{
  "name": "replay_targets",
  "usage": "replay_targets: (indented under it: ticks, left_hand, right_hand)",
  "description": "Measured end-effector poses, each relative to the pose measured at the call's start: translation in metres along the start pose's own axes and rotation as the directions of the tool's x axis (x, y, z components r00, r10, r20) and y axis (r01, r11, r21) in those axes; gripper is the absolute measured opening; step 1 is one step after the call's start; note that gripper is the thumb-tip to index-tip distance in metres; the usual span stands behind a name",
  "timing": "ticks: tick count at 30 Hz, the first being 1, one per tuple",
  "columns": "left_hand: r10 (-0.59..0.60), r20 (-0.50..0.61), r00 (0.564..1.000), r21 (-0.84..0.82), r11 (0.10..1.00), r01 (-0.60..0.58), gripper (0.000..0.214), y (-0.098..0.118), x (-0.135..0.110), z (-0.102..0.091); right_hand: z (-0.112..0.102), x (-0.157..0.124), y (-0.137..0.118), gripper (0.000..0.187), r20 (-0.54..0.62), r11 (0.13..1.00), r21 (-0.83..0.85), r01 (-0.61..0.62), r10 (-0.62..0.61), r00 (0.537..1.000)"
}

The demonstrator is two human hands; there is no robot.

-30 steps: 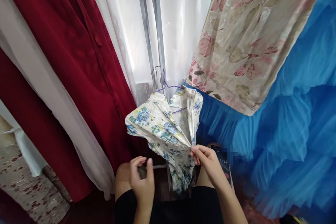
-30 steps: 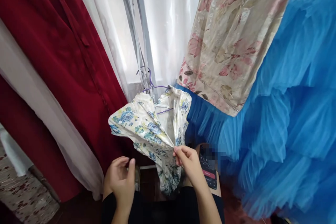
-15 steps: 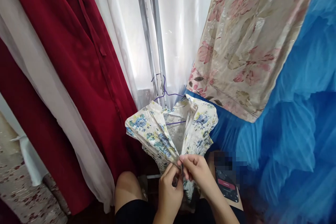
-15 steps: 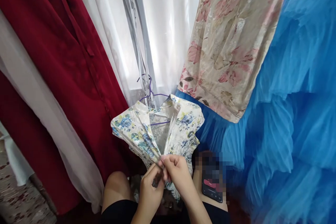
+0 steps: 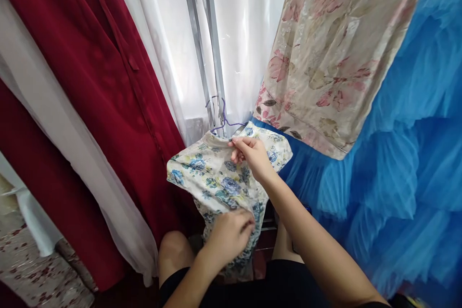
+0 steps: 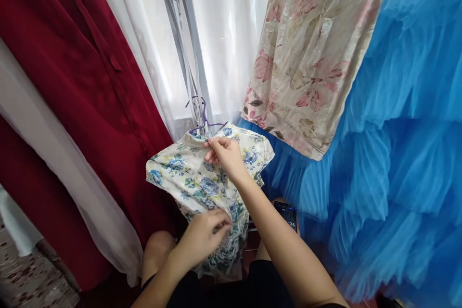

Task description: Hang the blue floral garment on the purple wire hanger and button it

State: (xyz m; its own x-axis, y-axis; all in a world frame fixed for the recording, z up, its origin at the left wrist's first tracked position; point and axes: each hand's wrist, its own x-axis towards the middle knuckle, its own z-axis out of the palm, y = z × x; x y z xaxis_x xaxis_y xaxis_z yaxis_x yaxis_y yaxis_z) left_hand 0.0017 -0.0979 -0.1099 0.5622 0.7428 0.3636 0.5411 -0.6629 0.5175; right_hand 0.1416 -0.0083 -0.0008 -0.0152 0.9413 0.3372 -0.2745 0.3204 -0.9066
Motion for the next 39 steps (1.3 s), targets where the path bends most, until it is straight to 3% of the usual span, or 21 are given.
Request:
replay_targets:
  ticks: [2,4,5,7,10,13,16,19,20,22,23,25,27,29,31,33,35,37,39]
  left_hand:
    - [0.032,-0.264,0.964,-0.063,0.997,-0.050,0.016,-0.003,0.019,-0.025]
    - [0.034,-0.505,0.863,-0.063,0.995,-0.076,0.019,-0.003,0.044,-0.054]
    - [0.043,-0.559,0.828,-0.056,0.994,-0.089,0.025,-0.003,0.058,-0.067]
    - [0.087,-0.554,0.828,-0.032,0.991,-0.126,0.032,-0.001,0.084,-0.088]
    - [0.177,-0.487,0.855,0.035,0.982,-0.183,0.018,0.003,0.111,-0.098]
    - [0.206,-0.568,0.797,0.092,0.978,-0.186,0.019,0.006,0.118,-0.099]
    - [0.120,-0.756,0.643,0.031,0.989,-0.147,0.020,-0.008,0.110,-0.113]
    - [-0.113,-0.895,0.432,-0.171,0.980,-0.098,0.024,-0.051,0.094,-0.141]
    - [-0.230,-0.911,0.342,-0.282,0.953,-0.111,0.024,-0.070,0.086,-0.149]
    - [-0.537,-0.820,0.198,-0.570,0.798,-0.195,0.024,-0.107,0.069,-0.154]
    - [-0.667,-0.723,0.179,-0.690,0.686,-0.231,0.026,-0.122,0.059,-0.151]
    - [-0.823,-0.529,0.206,-0.842,0.480,-0.245,0.032,-0.145,0.040,-0.130]
    - [-0.878,-0.412,0.245,-0.907,0.369,-0.205,0.037,-0.153,0.022,-0.094]
    - [-0.906,-0.337,0.257,-0.937,0.295,-0.189,0.035,-0.150,0.008,-0.052]
    - [-0.924,-0.251,0.288,-0.958,0.194,-0.211,0.028,-0.141,-0.001,-0.015]
    - [-0.905,-0.217,0.366,-0.963,0.137,-0.232,0.025,-0.128,-0.005,0.010]
    - [-0.841,-0.248,0.482,-0.958,0.138,-0.252,0.029,-0.111,-0.003,0.020]
    - [-0.746,-0.306,0.591,-0.946,0.170,-0.276,0.031,-0.090,0.003,0.018]
    - [-0.648,-0.359,0.672,-0.933,0.223,-0.283,0.028,-0.066,0.009,0.011]
  right_hand:
    - [-0.003,-0.008,-0.001,0.029,-0.004,0.998,-0.027,0.051,-0.052,0.999]
    - [-0.006,-0.013,-0.003,0.028,-0.004,0.996,-0.057,0.074,-0.074,0.997]
    - [-0.006,-0.014,-0.005,0.028,0.002,0.994,-0.073,0.082,-0.082,0.997]
    - [-0.007,-0.015,-0.008,0.028,0.030,0.989,-0.106,0.104,-0.102,0.994]
    - [-0.008,-0.010,-0.004,0.029,0.072,0.978,-0.142,0.151,-0.142,0.987]
    - [-0.011,-0.003,0.017,0.028,0.061,0.959,-0.214,0.186,-0.176,0.982]
    - [-0.015,-0.004,0.047,0.030,0.041,0.941,-0.308,0.143,-0.137,0.990]
    - [-0.017,-0.016,0.068,0.032,0.031,0.951,-0.301,0.067,-0.061,0.998]
    - [-0.016,-0.022,0.071,0.032,0.035,0.957,-0.287,0.046,-0.038,0.999]
    - [-0.016,-0.033,0.074,0.032,0.048,0.965,-0.260,0.017,-0.005,0.999]
    - [-0.015,-0.037,0.074,0.032,0.053,0.968,-0.250,0.010,0.003,0.999]
    - [-0.016,-0.045,0.074,0.032,0.057,0.975,-0.221,0.003,0.009,0.998]
    - [-0.020,-0.053,0.079,0.032,0.020,0.984,-0.178,-0.020,0.024,0.999]
    - [-0.029,-0.064,0.089,0.031,-0.098,0.992,-0.107,-0.064,0.054,0.994]
    - [-0.041,-0.078,0.104,0.029,-0.287,0.996,-0.001,-0.084,0.080,0.954]
    - [-0.054,-0.095,0.122,0.029,-0.465,0.994,0.082,-0.067,0.097,0.880]
    - [-0.064,-0.110,0.139,0.030,-0.537,0.991,0.108,-0.086,0.130,0.833]
    - [-0.069,-0.120,0.150,0.032,-0.503,0.983,0.081,-0.167,0.185,0.844]
    - [-0.066,-0.125,0.154,0.034,-0.490,0.980,0.000,-0.198,0.172,0.854]
